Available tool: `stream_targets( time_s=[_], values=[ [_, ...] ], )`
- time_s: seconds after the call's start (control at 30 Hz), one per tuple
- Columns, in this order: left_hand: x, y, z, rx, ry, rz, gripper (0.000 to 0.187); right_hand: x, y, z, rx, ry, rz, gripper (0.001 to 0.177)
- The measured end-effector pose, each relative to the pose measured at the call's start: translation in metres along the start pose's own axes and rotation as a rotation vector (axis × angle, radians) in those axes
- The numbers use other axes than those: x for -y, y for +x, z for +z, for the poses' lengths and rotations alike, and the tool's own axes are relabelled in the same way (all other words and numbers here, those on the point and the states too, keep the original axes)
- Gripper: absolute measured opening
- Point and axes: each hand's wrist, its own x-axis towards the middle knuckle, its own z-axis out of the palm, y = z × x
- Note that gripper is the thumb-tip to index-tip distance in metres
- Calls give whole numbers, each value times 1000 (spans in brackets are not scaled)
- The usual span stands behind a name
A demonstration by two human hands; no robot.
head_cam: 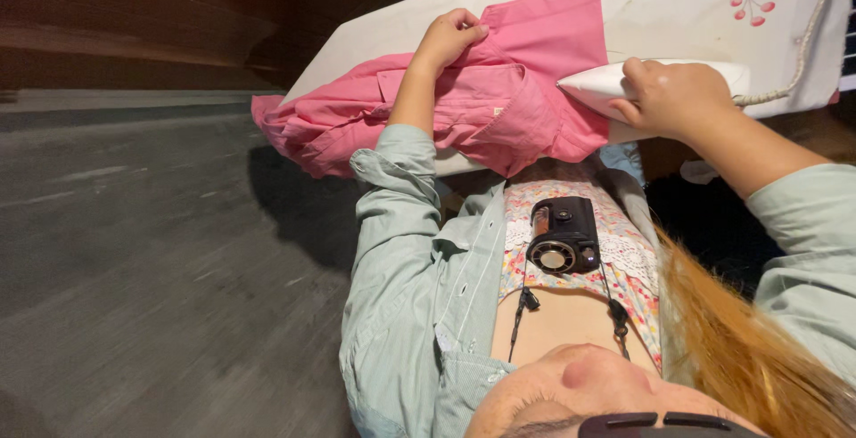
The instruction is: The person irons a pink garment on an ironing board. They repeatedly smooth the fabric, reposition the garment, and use a white iron to press different sections until the garment appears wrinkle-free.
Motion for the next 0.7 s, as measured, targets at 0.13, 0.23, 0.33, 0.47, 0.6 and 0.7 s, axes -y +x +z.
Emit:
stream_targets(
  time_s=[0.13,0.23,0.33,0.47,0.6,0.7],
  values=[
    [0,6,6,-31,-60,6,16,17,16,0,-64,46,34,44],
    [-2,11,14,-73,-110,-11,15,29,30,-2,-101,85,52,44],
    [-2,13,14,-90,-127,-38,15,43,47,-5,-108,116,77,44],
    [0,15,12,-70,-206,-31,15,57,69,-8,-99,130,105,45],
    [2,16,10,-67,-166,-33,13,70,84,-8,-180,169,102,42],
    [4,16,9,-61,-114,-44,13,75,96,-8,-191,201,126,41]
  ],
)
